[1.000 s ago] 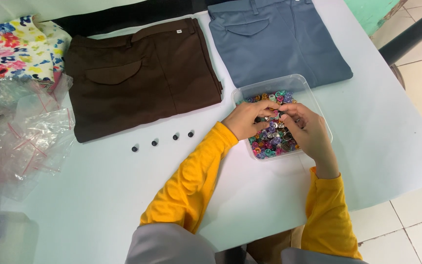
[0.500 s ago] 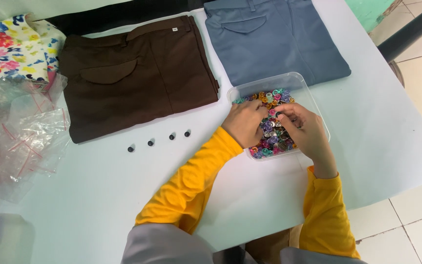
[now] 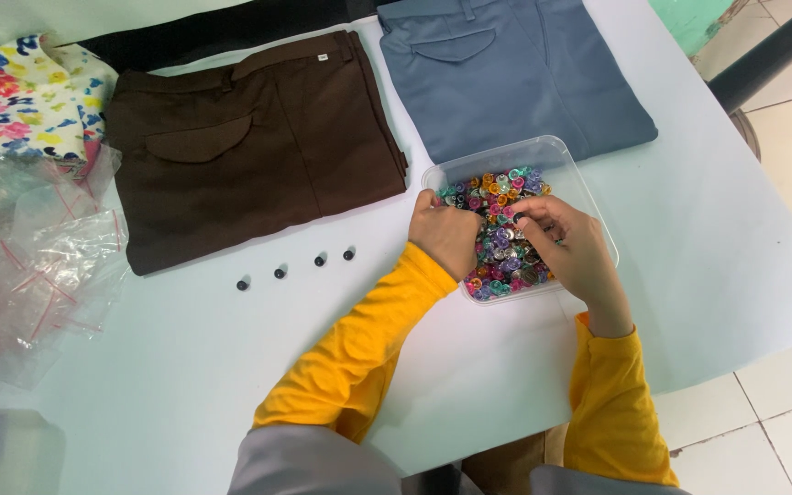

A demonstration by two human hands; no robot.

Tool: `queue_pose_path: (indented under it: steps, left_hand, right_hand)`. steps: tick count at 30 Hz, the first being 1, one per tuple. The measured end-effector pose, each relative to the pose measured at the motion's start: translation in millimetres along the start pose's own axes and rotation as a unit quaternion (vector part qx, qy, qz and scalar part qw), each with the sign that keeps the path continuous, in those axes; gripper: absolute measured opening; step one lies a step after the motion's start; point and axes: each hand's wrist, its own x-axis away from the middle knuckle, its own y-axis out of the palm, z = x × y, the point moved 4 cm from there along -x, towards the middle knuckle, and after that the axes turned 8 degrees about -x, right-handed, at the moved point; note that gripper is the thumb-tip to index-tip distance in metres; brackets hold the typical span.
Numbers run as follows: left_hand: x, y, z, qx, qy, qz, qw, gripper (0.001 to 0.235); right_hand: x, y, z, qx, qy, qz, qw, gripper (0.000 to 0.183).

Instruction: Sorting and bagging small buttons into plastic zip-lock bags

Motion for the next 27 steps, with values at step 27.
queue_pose_path:
  steps: [27]
  left_hand:
    - [69,-52,-42,0.394,0.139,0.252,0.873,0.017]
  right_hand:
    - [19,21,-17,0.084,-0.304,0.125,0.941,0.018]
